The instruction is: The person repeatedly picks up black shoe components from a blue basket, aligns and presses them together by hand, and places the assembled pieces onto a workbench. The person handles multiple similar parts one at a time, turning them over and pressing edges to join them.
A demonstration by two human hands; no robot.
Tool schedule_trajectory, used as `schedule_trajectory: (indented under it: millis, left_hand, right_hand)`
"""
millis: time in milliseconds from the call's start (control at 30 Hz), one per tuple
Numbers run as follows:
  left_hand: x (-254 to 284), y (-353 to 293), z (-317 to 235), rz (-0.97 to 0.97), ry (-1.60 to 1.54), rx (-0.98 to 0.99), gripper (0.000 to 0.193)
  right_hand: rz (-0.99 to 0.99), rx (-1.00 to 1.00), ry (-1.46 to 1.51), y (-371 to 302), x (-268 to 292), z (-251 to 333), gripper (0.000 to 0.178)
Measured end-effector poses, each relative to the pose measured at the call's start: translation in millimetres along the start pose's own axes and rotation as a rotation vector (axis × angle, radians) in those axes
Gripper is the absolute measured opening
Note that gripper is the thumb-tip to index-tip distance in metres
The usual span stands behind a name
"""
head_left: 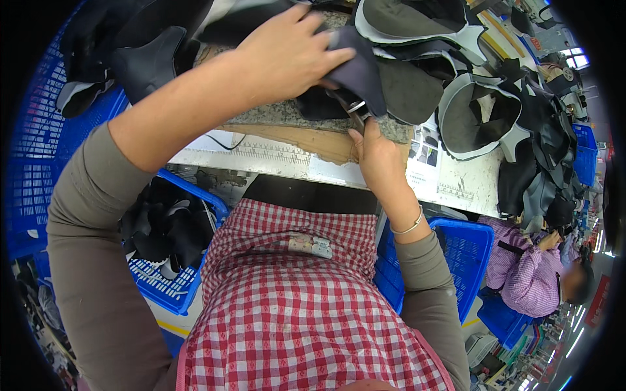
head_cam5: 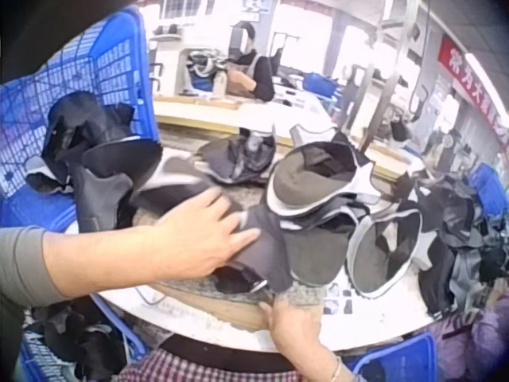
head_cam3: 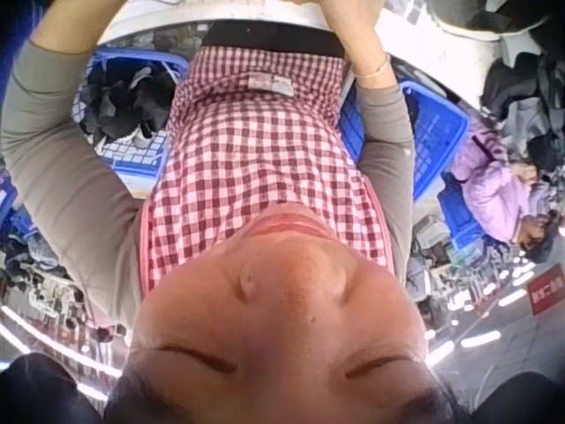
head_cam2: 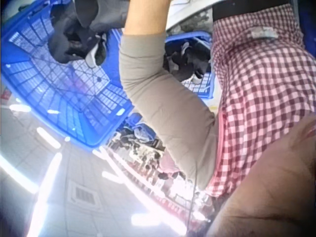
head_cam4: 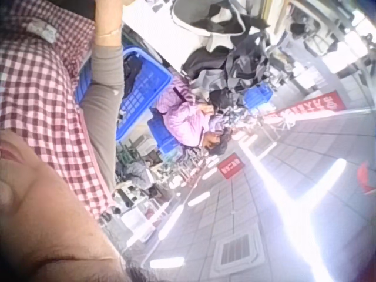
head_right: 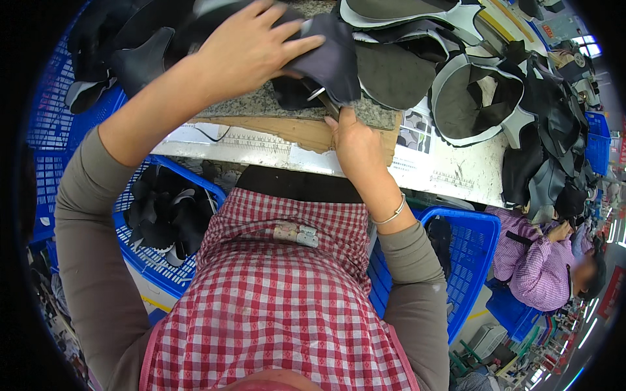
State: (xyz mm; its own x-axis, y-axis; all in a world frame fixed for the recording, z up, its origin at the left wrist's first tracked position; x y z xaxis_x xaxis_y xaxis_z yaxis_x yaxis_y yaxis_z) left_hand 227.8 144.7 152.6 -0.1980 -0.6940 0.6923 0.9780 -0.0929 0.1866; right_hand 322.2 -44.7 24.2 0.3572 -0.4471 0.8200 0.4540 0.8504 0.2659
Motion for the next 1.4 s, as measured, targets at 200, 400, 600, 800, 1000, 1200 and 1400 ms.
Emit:
schedule_trajectory:
  millis: [200,400,600,800,1000,1200,1400]
  left_hand:
    - [-45,-68,-3,0.269,-0.443,0.220,0.065]
    - [-76,-54,21,0.332,-1.050,0.296,0.052]
    - [-72,-65,-3,0.231,-0.984,0.416,0.054]
    - [-71,-70,-5,0.161,-1.077,0.513,0.053]
    - [-49,-92,-34,0.021,-0.901,0.631,0.080]
    - [-21,-70,55,-0.466,-0.656,0.815,0.079]
    - [-55,9,212,-0.269,-0.540,0.934,0.075]
  right_hand:
    - [0.070,0.133,-0.067,26,31,26,0.030]
    - [-0.080,-0.083,0.222,31,88,59,0.034]
    - [0.099,-0.036,0.055,28,66,75,0.036]
    - [0.282,-0.063,0.115,26,48,71,0.035]
    - [0.116,-0.236,0.297,6,43,41,0.033]
    - [0.391,-0.322,0.349,-18,35,40,0.034]
    - [0.231,-0.281,0.542,-18,46,37,0.038]
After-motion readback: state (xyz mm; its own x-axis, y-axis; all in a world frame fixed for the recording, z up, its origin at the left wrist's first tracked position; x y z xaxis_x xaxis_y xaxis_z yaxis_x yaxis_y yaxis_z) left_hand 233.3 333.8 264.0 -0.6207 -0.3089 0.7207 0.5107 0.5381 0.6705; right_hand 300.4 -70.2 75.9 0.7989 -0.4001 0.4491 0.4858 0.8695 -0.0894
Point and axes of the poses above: each hand's wrist, its own y-axis towards the middle knuckle, its own x-axis out of the back of the hand, z = x × y, the point moved 5 cm from there along y, towards the middle knuckle, and after that the axes turned 13 degrees about y, right-handed, at the moved point
